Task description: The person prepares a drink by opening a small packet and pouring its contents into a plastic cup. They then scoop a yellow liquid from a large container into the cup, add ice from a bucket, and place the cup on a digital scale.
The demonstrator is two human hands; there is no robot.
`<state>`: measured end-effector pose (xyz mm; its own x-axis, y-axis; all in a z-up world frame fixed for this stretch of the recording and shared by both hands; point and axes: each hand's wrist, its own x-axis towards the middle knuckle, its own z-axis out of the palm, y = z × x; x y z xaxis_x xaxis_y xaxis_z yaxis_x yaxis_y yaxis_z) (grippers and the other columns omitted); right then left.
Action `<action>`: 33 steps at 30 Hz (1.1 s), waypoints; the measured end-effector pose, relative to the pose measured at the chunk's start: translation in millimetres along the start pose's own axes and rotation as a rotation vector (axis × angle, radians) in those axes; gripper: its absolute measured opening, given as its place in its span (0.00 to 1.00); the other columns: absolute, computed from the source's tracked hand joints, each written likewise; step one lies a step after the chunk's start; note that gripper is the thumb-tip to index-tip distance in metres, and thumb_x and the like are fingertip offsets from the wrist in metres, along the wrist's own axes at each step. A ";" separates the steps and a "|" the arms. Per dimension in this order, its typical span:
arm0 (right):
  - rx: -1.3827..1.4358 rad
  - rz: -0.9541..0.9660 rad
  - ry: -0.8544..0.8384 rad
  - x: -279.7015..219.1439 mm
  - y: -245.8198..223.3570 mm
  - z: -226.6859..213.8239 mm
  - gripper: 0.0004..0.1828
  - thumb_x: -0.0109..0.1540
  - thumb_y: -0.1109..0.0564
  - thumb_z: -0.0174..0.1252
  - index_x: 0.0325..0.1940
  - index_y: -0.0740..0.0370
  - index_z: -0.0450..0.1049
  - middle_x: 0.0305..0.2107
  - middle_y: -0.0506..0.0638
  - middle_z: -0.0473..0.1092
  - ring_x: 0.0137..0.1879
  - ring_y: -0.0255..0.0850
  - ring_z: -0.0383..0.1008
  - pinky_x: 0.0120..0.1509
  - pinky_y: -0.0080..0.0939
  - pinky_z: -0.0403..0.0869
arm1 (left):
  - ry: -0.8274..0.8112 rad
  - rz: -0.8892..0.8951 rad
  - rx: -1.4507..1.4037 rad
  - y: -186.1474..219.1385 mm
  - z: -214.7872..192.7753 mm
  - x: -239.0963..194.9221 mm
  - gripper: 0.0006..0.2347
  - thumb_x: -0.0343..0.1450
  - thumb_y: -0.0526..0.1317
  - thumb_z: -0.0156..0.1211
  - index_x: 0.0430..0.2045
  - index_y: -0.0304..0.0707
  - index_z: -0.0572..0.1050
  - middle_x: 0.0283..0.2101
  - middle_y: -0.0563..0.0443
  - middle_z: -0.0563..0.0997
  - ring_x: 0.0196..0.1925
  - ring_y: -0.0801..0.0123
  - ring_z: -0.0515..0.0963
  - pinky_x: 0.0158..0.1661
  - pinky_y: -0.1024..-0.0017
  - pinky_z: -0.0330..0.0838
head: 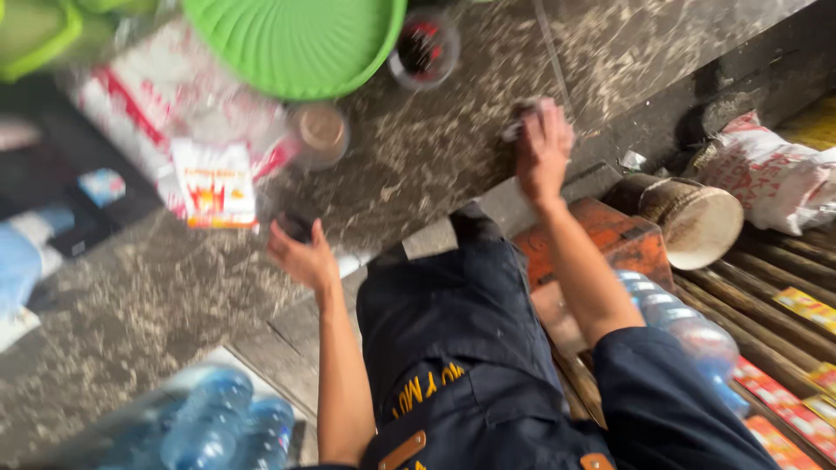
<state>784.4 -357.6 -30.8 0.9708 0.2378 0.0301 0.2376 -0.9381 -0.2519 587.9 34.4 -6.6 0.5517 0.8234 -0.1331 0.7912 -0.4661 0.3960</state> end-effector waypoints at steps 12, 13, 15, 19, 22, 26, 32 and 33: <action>0.203 0.072 0.091 184.6 234.0 -51.1 0.23 0.71 0.59 0.52 0.71 0.56 0.69 0.75 0.58 0.56 0.81 0.59 0.51 0.80 0.64 0.51 | 0.111 0.069 0.128 63.5 46.0 -167.0 0.24 0.70 0.36 0.61 0.60 0.28 0.62 0.63 0.31 0.69 0.67 0.42 0.67 0.66 0.52 0.62; 0.233 0.053 0.051 178.9 245.6 -51.7 0.22 0.70 0.59 0.51 0.70 0.55 0.69 0.75 0.57 0.56 0.81 0.58 0.52 0.81 0.64 0.52 | 0.132 0.047 0.163 89.7 56.8 -188.1 0.21 0.69 0.35 0.61 0.56 0.29 0.64 0.63 0.33 0.69 0.67 0.43 0.68 0.67 0.52 0.61; 0.029 -0.328 0.181 154.2 259.1 -50.6 0.28 0.64 0.59 0.56 0.70 0.54 0.71 0.75 0.61 0.55 0.81 0.62 0.50 0.82 0.69 0.48 | 0.048 0.242 0.161 176.3 120.3 -220.2 0.29 0.67 0.35 0.63 0.65 0.30 0.63 0.67 0.30 0.67 0.70 0.40 0.65 0.67 0.50 0.58; 0.352 -0.443 -0.149 78.0 258.7 -71.1 0.29 0.59 0.60 0.55 0.66 0.59 0.71 0.72 0.60 0.58 0.79 0.55 0.55 0.79 0.64 0.51 | -0.159 0.347 -0.030 335.1 202.3 -247.4 0.35 0.73 0.51 0.61 0.72 0.35 0.54 0.74 0.31 0.55 0.77 0.36 0.54 0.70 0.44 0.53; 0.390 -0.553 -0.148 101.3 323.1 -91.2 0.29 0.61 0.61 0.57 0.69 0.54 0.70 0.73 0.52 0.59 0.80 0.52 0.56 0.82 0.57 0.55 | -0.205 0.288 0.143 395.4 228.5 -254.0 0.41 0.71 0.59 0.61 0.74 0.36 0.48 0.77 0.31 0.44 0.77 0.31 0.43 0.68 0.36 0.46; -0.083 -0.322 -0.104 182.0 436.2 -103.7 0.34 0.58 0.64 0.54 0.70 0.47 0.70 0.73 0.56 0.56 0.78 0.52 0.54 0.79 0.63 0.52 | -0.252 0.209 0.213 402.6 239.6 -255.2 0.45 0.71 0.63 0.58 0.76 0.36 0.42 0.78 0.30 0.36 0.77 0.26 0.34 0.67 0.30 0.41; -0.014 0.057 0.220 351.2 523.4 -94.0 0.24 0.76 0.59 0.45 0.78 0.62 0.62 0.74 0.65 0.54 0.80 0.62 0.52 0.80 0.64 0.51 | -0.222 0.202 0.252 391.5 249.7 -256.7 0.45 0.69 0.64 0.58 0.76 0.38 0.44 0.79 0.33 0.36 0.78 0.29 0.34 0.68 0.31 0.41; 0.000 0.099 0.269 372.1 520.9 -88.8 0.24 0.75 0.58 0.45 0.77 0.60 0.62 0.74 0.62 0.55 0.80 0.61 0.52 0.80 0.64 0.50 | -0.215 0.200 0.263 391.5 253.0 -256.6 0.46 0.68 0.64 0.59 0.75 0.38 0.44 0.78 0.33 0.36 0.78 0.29 0.34 0.68 0.32 0.41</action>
<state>1272.2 -780.1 -65.0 0.9628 0.0697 0.2611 0.1414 -0.9533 -0.2668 822.9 -441.3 -47.2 0.7223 0.6344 -0.2752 0.6878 -0.7004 0.1907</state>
